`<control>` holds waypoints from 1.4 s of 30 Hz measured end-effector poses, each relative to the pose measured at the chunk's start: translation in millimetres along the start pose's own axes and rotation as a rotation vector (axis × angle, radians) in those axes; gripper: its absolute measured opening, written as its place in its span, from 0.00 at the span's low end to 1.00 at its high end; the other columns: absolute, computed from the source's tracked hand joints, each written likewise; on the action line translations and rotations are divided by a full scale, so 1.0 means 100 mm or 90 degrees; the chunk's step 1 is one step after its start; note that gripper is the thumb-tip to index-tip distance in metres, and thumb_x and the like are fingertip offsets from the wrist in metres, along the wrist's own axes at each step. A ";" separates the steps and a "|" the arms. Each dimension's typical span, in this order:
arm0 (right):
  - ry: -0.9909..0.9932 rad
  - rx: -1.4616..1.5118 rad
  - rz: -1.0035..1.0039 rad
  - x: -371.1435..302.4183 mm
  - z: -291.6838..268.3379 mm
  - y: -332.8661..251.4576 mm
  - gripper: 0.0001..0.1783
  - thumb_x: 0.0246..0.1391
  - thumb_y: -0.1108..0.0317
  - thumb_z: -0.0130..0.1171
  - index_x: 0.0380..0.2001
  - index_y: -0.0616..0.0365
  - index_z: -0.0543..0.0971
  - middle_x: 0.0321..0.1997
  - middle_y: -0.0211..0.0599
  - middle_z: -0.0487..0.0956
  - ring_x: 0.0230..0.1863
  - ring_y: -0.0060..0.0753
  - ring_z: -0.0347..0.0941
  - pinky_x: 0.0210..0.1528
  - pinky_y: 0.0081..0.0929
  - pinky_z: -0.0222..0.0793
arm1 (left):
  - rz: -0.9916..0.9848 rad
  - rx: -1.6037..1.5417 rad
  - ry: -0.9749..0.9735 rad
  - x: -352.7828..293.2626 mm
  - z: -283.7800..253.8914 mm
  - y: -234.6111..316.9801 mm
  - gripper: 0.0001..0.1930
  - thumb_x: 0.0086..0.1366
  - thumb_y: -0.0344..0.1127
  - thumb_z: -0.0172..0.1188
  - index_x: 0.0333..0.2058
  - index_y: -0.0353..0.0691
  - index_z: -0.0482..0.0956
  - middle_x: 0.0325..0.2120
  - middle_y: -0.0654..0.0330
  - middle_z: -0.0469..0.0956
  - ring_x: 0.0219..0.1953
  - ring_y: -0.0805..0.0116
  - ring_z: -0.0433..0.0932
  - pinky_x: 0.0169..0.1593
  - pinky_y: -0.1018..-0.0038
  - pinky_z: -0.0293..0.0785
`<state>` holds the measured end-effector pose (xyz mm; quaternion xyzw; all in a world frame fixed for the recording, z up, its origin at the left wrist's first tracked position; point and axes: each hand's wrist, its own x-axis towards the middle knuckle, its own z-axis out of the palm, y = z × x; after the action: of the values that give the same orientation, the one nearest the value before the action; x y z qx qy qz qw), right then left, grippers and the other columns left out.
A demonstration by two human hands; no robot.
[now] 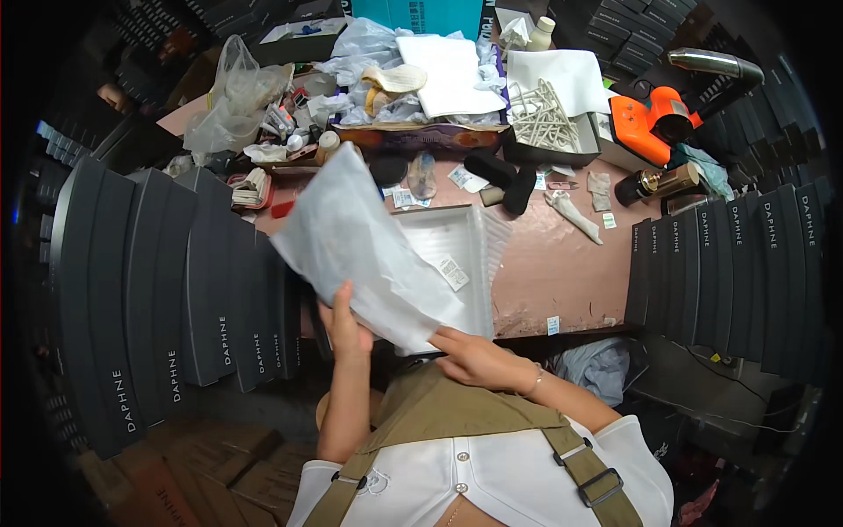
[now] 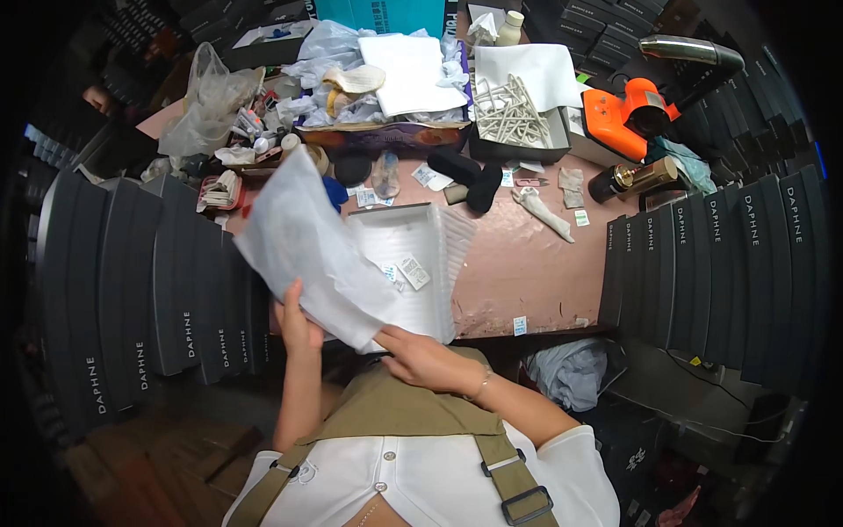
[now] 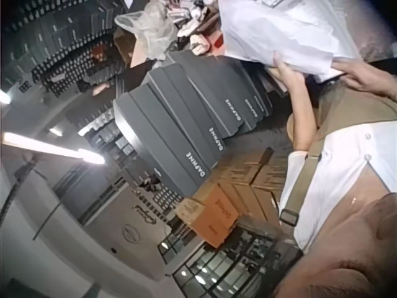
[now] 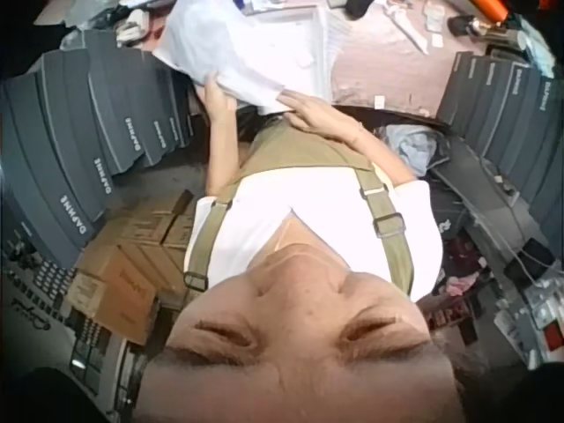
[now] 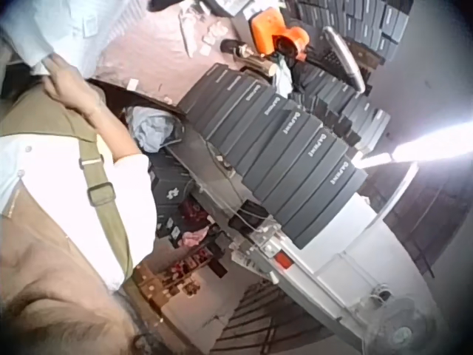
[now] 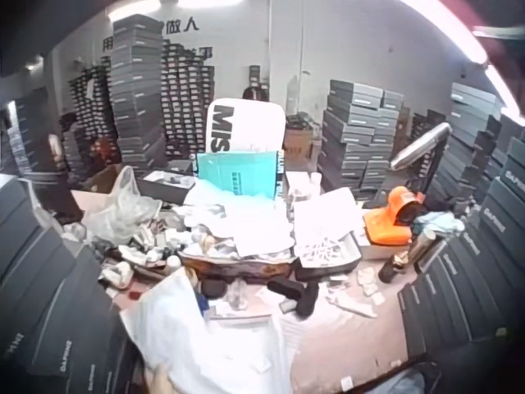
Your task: Inspecting and packing a pair of black high-heeled shoes into a box.
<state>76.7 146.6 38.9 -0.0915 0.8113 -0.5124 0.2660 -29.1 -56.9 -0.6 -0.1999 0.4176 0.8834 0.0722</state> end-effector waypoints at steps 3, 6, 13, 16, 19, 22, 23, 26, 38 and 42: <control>0.311 0.310 -0.022 -0.17 -0.11 0.12 0.38 0.55 0.63 0.58 0.65 0.59 0.54 0.66 0.47 0.61 0.65 0.33 0.59 0.61 0.30 0.58 | 0.248 0.264 -0.015 -0.09 0.13 0.01 0.37 0.55 0.31 0.64 0.59 0.33 0.54 0.53 0.50 0.66 0.54 0.60 0.68 0.57 0.66 0.65; 0.469 0.403 -0.041 0.14 -0.16 0.12 0.32 0.58 0.58 0.56 0.60 0.61 0.60 0.62 0.46 0.63 0.61 0.36 0.61 0.61 0.32 0.59 | 0.313 0.698 -0.258 -0.44 0.23 -0.36 0.42 0.52 0.31 0.68 0.60 0.31 0.52 0.52 0.44 0.65 0.54 0.53 0.68 0.56 0.65 0.65; 0.339 0.451 0.039 0.51 0.05 0.38 0.27 0.54 0.59 0.59 0.53 0.63 0.68 0.46 0.39 0.76 0.48 0.36 0.72 0.53 0.32 0.67 | 0.279 0.755 -0.379 0.00 -0.01 -0.28 0.36 0.53 0.23 0.60 0.62 0.43 0.59 0.26 0.55 0.74 0.26 0.58 0.75 0.33 0.68 0.72; 0.279 -0.116 0.066 0.81 0.55 1.16 0.37 0.45 0.58 0.65 0.56 0.61 0.65 0.52 0.51 0.71 0.53 0.53 0.67 0.55 0.43 0.63 | 0.375 0.788 -0.103 0.37 -0.33 -0.08 0.38 0.53 0.31 0.65 0.61 0.34 0.57 0.44 0.50 0.70 0.45 0.57 0.71 0.47 0.67 0.69; 0.269 -0.281 0.078 0.85 0.66 1.25 0.40 0.43 0.56 0.67 0.58 0.61 0.64 0.56 0.54 0.66 0.56 0.58 0.62 0.56 0.46 0.61 | 0.272 0.792 0.099 0.75 -1.14 -0.38 0.43 0.51 0.37 0.68 0.63 0.38 0.53 0.49 0.47 0.65 0.52 0.55 0.66 0.52 0.64 0.67; 0.339 -0.254 -0.004 0.76 0.47 0.99 0.39 0.45 0.58 0.66 0.58 0.61 0.64 0.56 0.54 0.66 0.56 0.57 0.62 0.56 0.44 0.62 | 0.252 0.693 0.169 0.74 -0.94 -0.30 0.43 0.51 0.38 0.68 0.63 0.40 0.53 0.49 0.47 0.65 0.51 0.56 0.67 0.52 0.64 0.67; 0.357 -0.259 -0.052 0.69 0.33 0.78 0.38 0.46 0.59 0.66 0.58 0.61 0.64 0.56 0.54 0.66 0.56 0.56 0.62 0.56 0.43 0.62 | 0.245 0.693 0.197 0.72 -1.05 -0.40 0.43 0.52 0.38 0.68 0.63 0.41 0.53 0.48 0.47 0.65 0.49 0.57 0.68 0.51 0.64 0.67; 0.213 -0.030 0.000 0.71 0.21 0.40 0.33 0.49 0.62 0.64 0.56 0.63 0.65 0.52 0.56 0.69 0.53 0.52 0.67 0.54 0.39 0.65 | 0.187 0.607 0.225 0.70 -1.31 -0.54 0.43 0.53 0.36 0.66 0.64 0.43 0.51 0.44 0.48 0.68 0.37 0.58 0.73 0.47 0.66 0.70; 0.190 -0.095 -0.159 1.08 0.46 -0.09 0.50 0.39 0.56 0.72 0.61 0.65 0.58 0.64 0.64 0.55 0.62 0.62 0.58 0.61 0.39 0.60 | 0.154 0.296 -0.123 -0.34 -0.37 0.25 0.33 0.62 0.25 0.55 0.63 0.38 0.50 0.48 0.50 0.69 0.52 0.64 0.71 0.54 0.72 0.69; 0.222 0.154 -0.018 0.62 -0.03 0.16 0.37 0.39 0.65 0.70 0.52 0.70 0.69 0.50 0.48 0.73 0.52 0.38 0.69 0.55 0.29 0.63 | 0.263 0.586 -0.128 0.75 -0.37 0.32 0.31 0.64 0.43 0.55 0.61 0.35 0.56 0.31 0.57 0.77 0.34 0.69 0.77 0.40 0.74 0.73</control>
<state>25.3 130.2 4.8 0.0197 0.7764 -0.6179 0.1230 -96.5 -108.8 -29.7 0.0253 0.7849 0.6189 0.0167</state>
